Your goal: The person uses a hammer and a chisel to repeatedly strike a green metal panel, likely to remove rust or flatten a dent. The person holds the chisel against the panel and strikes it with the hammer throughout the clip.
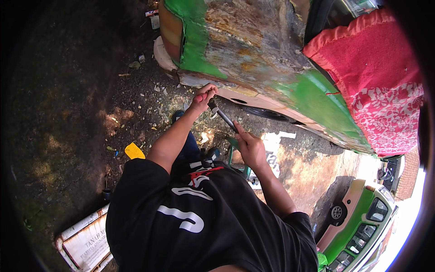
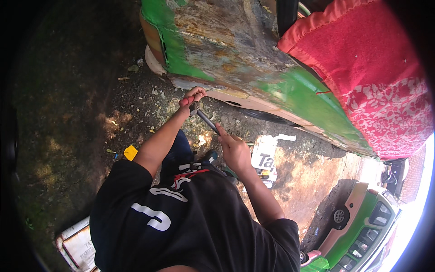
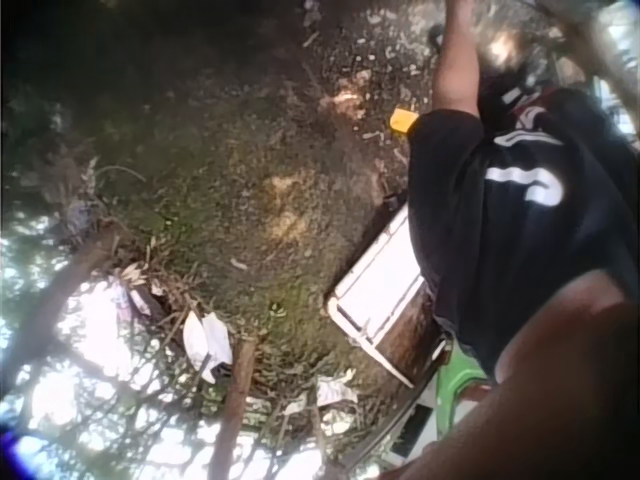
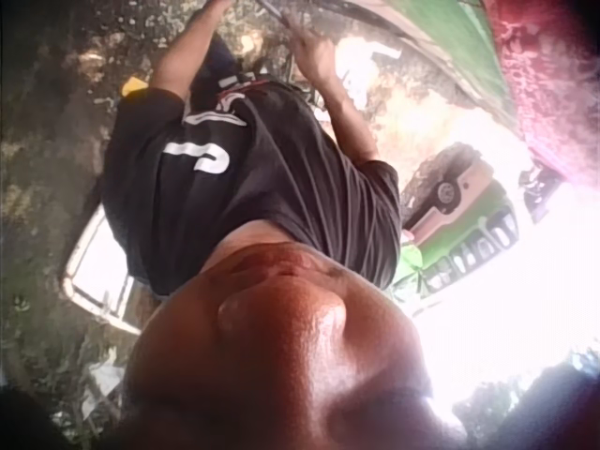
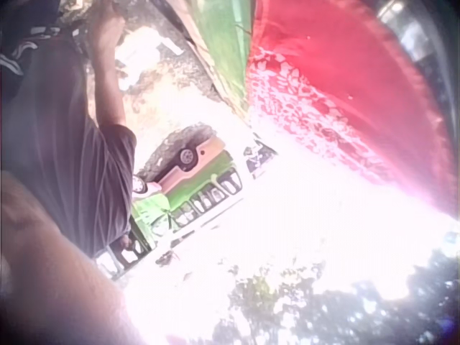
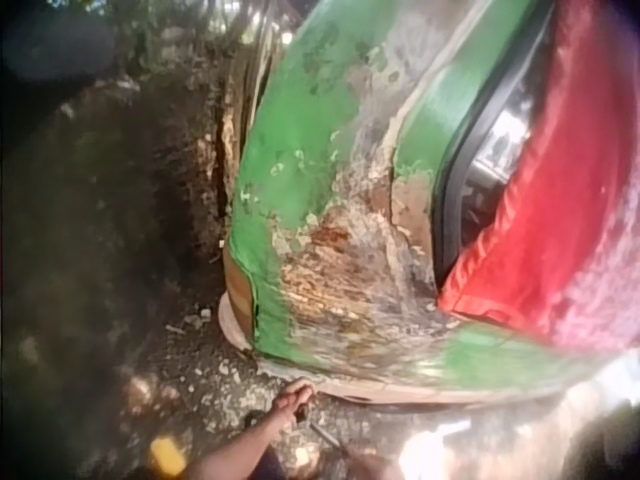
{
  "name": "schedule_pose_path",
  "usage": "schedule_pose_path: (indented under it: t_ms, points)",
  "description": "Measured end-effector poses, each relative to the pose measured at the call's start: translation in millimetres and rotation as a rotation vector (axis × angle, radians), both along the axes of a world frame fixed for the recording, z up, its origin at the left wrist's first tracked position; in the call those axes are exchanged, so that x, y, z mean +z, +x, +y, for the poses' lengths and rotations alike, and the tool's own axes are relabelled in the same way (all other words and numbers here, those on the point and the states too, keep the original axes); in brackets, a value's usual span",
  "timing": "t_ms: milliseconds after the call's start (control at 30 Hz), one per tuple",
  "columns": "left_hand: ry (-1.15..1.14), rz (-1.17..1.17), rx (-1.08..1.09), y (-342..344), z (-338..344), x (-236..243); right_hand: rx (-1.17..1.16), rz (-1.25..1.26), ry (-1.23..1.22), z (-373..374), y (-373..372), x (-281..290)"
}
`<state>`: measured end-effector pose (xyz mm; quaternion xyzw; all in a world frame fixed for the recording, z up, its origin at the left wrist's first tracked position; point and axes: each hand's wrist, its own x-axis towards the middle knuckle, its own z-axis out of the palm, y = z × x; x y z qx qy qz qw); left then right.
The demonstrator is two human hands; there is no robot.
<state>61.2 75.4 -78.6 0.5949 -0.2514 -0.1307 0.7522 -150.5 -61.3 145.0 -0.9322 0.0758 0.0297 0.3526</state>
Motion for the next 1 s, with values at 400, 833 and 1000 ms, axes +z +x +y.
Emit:
schedule_pose_path:
  t_ms: [400, 833, 1000]
  points:
    - [0.010, 0.046, 0.040, 1, 8, 3, -0.007, -0.021, 0.063, 1, 1, 1]
    - [0.037, -0.019, 0.015, 6, 7, -2, -0.016, -0.015, 0.072, -1, 3, 1]
    - [0.003, 0.086, -0.071, 8, 8, -8, 0.042, -0.050, -0.003, 3, 10, -1]
